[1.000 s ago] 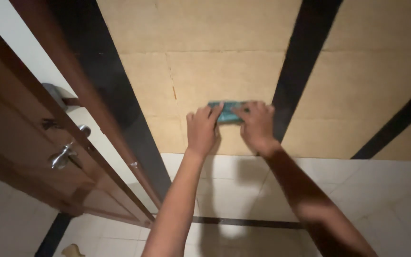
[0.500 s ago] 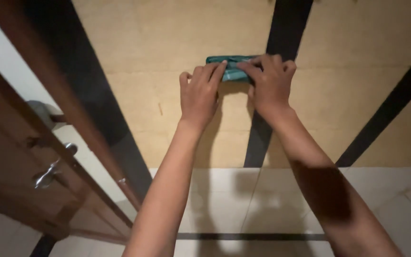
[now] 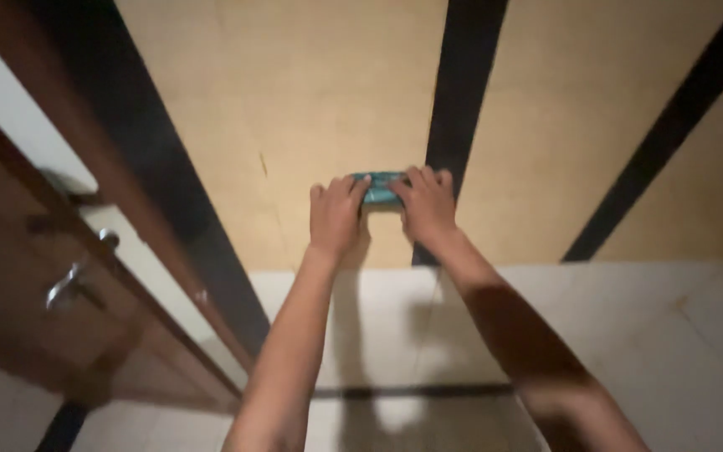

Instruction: The person cleans the tiled floor near a wooden door using a green cloth. They wipe the floor surface and the black baseboard trim with both hands, moving along the edge of the door and the adjacent wall.

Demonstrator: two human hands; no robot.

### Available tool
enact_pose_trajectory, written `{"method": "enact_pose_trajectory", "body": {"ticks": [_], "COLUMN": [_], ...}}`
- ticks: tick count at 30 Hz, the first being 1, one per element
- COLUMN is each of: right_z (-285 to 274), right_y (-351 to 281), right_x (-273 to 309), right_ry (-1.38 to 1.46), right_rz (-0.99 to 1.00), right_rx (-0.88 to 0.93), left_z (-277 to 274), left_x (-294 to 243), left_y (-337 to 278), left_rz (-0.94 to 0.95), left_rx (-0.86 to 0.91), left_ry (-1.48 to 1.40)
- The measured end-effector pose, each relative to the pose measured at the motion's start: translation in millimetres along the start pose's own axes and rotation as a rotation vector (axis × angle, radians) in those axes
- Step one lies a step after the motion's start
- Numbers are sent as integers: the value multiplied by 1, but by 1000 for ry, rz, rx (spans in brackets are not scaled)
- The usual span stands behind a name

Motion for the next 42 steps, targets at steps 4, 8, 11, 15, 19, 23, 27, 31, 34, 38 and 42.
{"method": "enact_pose_trajectory", "body": {"ticks": [4, 8, 11, 15, 19, 23, 27, 31, 34, 38, 42], "right_z": [6, -52, -95, -116, -90, -81, -68, -46, -33, -15, 27], "right_y": [-10, 35, 74, 110, 117, 112, 104, 91, 80, 60, 21], "right_x": [-8, 5, 11, 9, 7, 5, 10, 12, 19, 35, 38], "right_ry": [30, 33, -1, -32, -17, 38, -4, -12, -14, 55, 79], "right_rz": [2, -55, -103, -109, -67, -30, -59, -75, -57, -14, 59], "right_rx": [19, -107, -232, -326, -289, -337, -353, -318, -284, -195, -117], "left_z": [-16, -61, -97, -115, -105, -80, -67, -52, -42, -27, 6], "left_x": [-12, -12, -12, -6, 7, 20, 29, 37, 43, 50, 53], "left_y": [2, 44, 85, 117, 119, 108, 89, 67, 49, 16, -32], "left_rz": [68, 116, 155, 188, 151, 94, 102, 105, 102, 95, 95], "left_rx": [34, 2, -97, -207, -223, -298, -351, -338, -332, -301, -238], "left_ry": [64, 126, 162, 186, 133, 76, 73, 62, 65, 38, 7]}}
Point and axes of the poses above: each hand's wrist, its own y-axis towards the middle knuckle, its own z-axis out of the palm, x = y × z, the point moved 7 cm from there along y, towards the middle knuckle, and after that the axes turned 9 degrees about z, right-handed, at the moved point
